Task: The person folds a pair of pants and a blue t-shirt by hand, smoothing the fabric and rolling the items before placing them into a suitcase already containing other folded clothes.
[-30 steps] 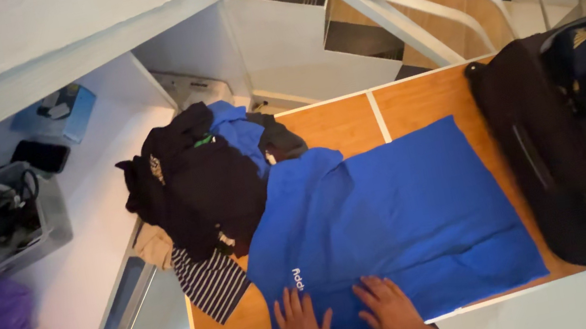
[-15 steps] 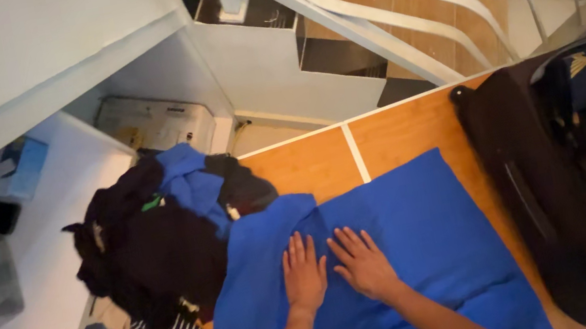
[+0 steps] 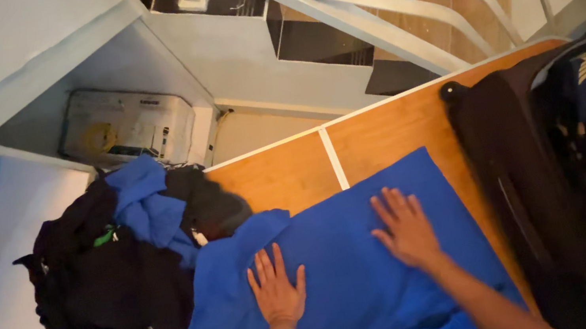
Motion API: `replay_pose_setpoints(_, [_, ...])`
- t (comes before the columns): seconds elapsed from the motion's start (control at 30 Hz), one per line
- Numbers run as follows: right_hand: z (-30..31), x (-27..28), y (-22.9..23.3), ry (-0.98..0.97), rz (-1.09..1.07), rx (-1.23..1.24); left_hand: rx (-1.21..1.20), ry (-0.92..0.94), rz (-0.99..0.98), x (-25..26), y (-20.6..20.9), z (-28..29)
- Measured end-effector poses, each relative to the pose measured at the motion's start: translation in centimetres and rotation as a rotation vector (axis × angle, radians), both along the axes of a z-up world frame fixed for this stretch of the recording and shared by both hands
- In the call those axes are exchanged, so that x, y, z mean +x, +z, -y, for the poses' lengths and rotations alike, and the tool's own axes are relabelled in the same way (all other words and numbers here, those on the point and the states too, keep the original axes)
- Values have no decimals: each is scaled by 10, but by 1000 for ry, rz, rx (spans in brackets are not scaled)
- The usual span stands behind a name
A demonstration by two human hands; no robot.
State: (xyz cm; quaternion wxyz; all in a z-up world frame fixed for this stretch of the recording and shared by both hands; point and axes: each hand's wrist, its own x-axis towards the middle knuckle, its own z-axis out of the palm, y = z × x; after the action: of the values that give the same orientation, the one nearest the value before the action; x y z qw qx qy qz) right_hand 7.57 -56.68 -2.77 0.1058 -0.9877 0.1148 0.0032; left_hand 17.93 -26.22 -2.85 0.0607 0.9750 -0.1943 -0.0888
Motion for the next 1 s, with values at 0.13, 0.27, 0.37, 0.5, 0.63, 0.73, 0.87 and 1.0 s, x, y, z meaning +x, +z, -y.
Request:
replay_pose_setpoints(0.13, [60,-11,-4,-186,-60,-83,21,4,-14,1,1,2])
replay_pose_setpoints(0.27, [77,-16,1,-263,-21,-74,-15,46,7,-3,0,8])
replay_pose_setpoints(0.37, [47,-3,4,-244,98,-29,-136,81,86,-13,-6,39])
replay_pose_setpoints(0.5, [-6,32,8,-18,84,99,-335,-27,76,-32,-17,107])
replay_pose_setpoints(0.63, [-6,43,12,171,57,218,-256,-150,12,-28,-21,145])
replay_pose_setpoints(0.73, [15,46,8,127,7,149,-194,-148,-14,-26,-17,151])
replay_pose_setpoints(0.87, [52,45,2,-52,-16,29,-205,-148,-12,-23,-7,152])
replay_pose_setpoints(1.0, [84,37,1,-132,50,3,-185,-146,-26,-23,-3,152])
